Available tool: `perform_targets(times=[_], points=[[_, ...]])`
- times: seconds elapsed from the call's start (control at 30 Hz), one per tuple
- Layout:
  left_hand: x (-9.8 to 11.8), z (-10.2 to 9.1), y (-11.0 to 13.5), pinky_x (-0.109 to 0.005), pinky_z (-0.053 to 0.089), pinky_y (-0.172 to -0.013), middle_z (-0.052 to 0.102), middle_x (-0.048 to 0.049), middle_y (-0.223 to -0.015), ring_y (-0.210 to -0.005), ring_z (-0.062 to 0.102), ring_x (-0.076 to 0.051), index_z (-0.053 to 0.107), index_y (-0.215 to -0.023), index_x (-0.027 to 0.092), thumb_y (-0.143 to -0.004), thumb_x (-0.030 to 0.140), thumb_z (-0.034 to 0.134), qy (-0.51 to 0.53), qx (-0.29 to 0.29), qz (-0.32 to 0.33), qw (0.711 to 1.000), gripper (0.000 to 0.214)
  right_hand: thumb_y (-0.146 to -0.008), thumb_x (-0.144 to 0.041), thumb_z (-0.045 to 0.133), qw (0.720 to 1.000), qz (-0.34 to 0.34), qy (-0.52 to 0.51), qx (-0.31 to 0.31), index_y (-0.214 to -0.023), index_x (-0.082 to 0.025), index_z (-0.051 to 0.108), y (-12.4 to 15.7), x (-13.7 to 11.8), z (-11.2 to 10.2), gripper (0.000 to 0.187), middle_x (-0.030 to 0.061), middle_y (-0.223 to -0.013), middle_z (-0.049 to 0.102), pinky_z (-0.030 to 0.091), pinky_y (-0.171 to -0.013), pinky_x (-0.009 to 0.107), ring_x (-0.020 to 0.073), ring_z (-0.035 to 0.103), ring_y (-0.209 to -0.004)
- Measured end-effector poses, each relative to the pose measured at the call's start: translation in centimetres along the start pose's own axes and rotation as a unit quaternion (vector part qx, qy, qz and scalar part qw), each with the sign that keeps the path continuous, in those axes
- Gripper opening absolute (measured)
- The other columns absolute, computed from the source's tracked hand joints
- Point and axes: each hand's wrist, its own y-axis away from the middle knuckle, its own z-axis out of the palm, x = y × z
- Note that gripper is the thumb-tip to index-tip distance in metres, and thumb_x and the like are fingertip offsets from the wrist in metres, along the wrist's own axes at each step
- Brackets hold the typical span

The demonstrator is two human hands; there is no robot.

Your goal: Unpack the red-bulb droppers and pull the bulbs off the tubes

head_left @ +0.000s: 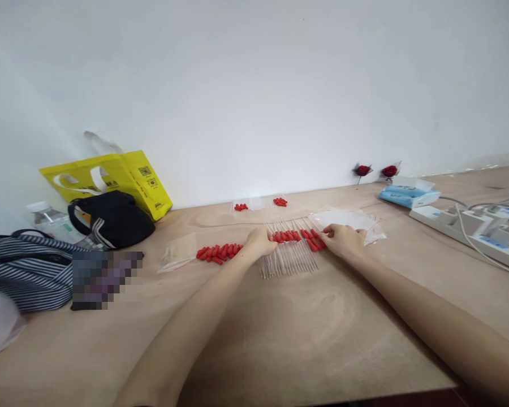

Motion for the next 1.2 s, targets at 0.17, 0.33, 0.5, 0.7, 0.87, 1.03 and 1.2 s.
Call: perform_targets(times=[0.17,0.33,0.5,0.7,0.87,1.03,1.2], points=[[0.2,0.6,-0.5,-0.025,0.041,-0.051,0.062,-0.0045,-0.055,-0.059,0.059,-0.019,0.060,-0.063,0.015,-0.054,0.010,0.058,-0.053,-0.011,-0.015,0.998,0.011,-0.078,-0.046,0.039,0.999,-0.005,0.037,-0.033,-0.074,-0.024,0.068,0.1,-0.2,-0.3,0.037,0.0074,-0.074,0.066,0.023,-0.074,0.041,0.0252,0.056,-0.080],[0.0,0.9,-0.5,-0.028,0.043,-0.056,0.063,-0.0080,-0.064,-0.065,0.060,-0.023,0.061,-0.068,0.014,-0.059,0.013,0.058,-0.074,0.019,0.010,0.997,0.009,-0.080,-0.043,0.036,0.996,-0.003,0.072,-0.059,-0.069,-0.022,0.069,0.2,-0.4,-0.6,0.040,0.0105,-0.075,0.066,0.025,-0.073,0.041,0.0255,0.057,-0.078],[-1.9,0.3,1.9,-0.029,0.043,-0.067,0.063,-0.0047,-0.079,-0.075,0.059,-0.019,0.059,-0.088,0.018,-0.075,0.019,0.048,-0.058,0.085,0.087,0.991,0.017,-0.079,-0.039,0.038,0.997,0.007,0.057,-0.055,-0.077,-0.023,0.069,-0.2,0.0,-0.9,0.035,0.0084,-0.077,0.067,0.026,-0.076,0.042,0.0250,0.057,-0.078],[-6.6,0.4,6.0,-0.034,0.041,-0.080,0.059,-0.0066,-0.088,-0.085,0.053,-0.020,0.056,-0.095,0.017,-0.078,0.031,0.052,-0.032,0.176,0.316,0.932,0.022,-0.076,-0.040,0.043,0.996,0.020,0.034,-0.080,-0.080,-0.024,0.068,-1.9,-0.4,-0.8,0.030,0.0076,-0.080,0.066,0.026,-0.078,0.043,0.0249,0.056,-0.081],[-7.6,0.6,6.8,-0.039,0.038,-0.087,0.053,-0.0103,-0.105,-0.099,0.047,-0.024,0.048,-0.111,0.015,-0.063,0.052,0.063,-0.036,0.141,0.304,0.941,0.063,-0.070,-0.051,0.048,0.991,0.042,0.022,-0.127,-0.069,-0.021,0.065,-3.5,-1.9,0.0,0.035,0.0065,-0.073,0.064,0.026,-0.081,0.047,0.0244,0.056,-0.079],[-7.3,0.8,6.3,-0.040,0.036,-0.088,0.051,-0.0090,-0.107,-0.100,0.046,-0.024,0.047,-0.111,0.018,-0.062,0.057,0.062,-0.047,0.119,0.280,0.952,0.064,-0.067,-0.052,0.052,0.985,0.069,0.036,-0.157,-0.070,-0.016,0.062,-4.3,-2.7,0.5,0.037,0.0084,-0.076,0.062,0.028,-0.081,0.047,0.0255,0.056,-0.080],[-7.7,0.6,6.0,-0.040,0.035,-0.089,0.052,-0.0077,-0.105,-0.100,0.046,-0.024,0.048,-0.110,0.019,-0.065,0.051,0.062,-0.043,0.118,0.274,0.953,0.057,-0.072,-0.043,0.050,0.986,0.064,0.039,-0.149,-0.070,-0.015,0.061,-4.1,-3.0,0.0,0.030,0.0094,-0.075,0.062,0.029,-0.081,0.048,0.0259,0.056,-0.079]])
